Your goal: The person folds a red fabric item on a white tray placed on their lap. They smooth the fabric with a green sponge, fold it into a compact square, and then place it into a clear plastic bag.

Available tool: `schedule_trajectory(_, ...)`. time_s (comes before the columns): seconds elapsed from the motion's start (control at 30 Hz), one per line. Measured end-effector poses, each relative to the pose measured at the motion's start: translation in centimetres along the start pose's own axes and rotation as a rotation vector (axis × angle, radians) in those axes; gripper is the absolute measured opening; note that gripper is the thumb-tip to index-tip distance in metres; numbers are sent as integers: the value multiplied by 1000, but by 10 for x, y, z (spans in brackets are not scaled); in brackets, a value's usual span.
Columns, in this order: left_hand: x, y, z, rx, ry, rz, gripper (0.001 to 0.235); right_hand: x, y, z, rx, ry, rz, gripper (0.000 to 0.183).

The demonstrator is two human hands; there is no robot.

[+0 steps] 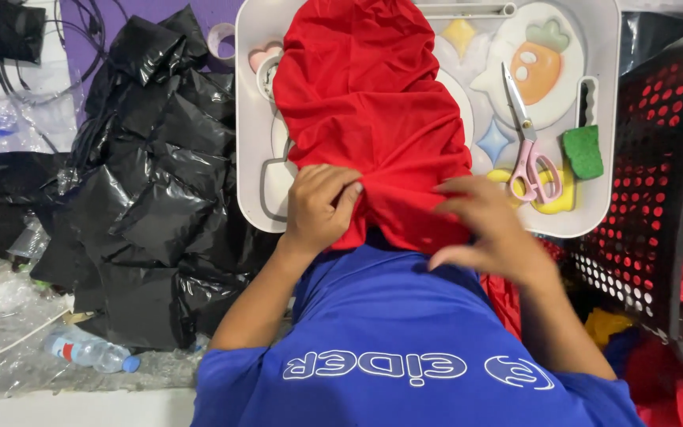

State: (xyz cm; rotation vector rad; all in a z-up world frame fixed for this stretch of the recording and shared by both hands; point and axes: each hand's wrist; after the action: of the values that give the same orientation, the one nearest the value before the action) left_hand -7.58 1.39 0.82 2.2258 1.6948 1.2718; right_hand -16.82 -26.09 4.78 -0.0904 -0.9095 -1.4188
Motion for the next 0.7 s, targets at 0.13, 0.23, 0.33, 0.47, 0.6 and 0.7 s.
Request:
schedule_trajectory(0.13,12,26,-9,22,-37,-113,7,-42,5,-1,157,-212,190,55)
schedule_trajectory(0.23,18,39,-15,10,-4,-158,7,-53,9,-20,177,-329,88,25)
schedule_trajectory(0.33,24,46,-28,-58,35,-236,16,-47,16,-21,49,-211,-27,16)
schedule_trajectory(0.47,19,32,-54,-309,57,-262,51,-31,40,-4,-179,67,-209,28)
schedule_trajectory(0.6,4,16,-82,-248,118,-118,68,-24,69,18,-183,203,-244,24)
schedule_trajectory(0.7,1,26,-79,-147,234,-154,53,-20,85,41,-198,369,-264,23)
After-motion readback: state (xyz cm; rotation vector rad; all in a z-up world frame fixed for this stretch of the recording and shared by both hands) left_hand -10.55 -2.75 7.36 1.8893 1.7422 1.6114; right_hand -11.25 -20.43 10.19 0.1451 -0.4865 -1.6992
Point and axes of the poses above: each hand's wrist, its own y-axis towards the middle knuckle, its own x-axis out of the back of the hand, z = x × y, and after that the axes turned 3 degrees about x, right-handed
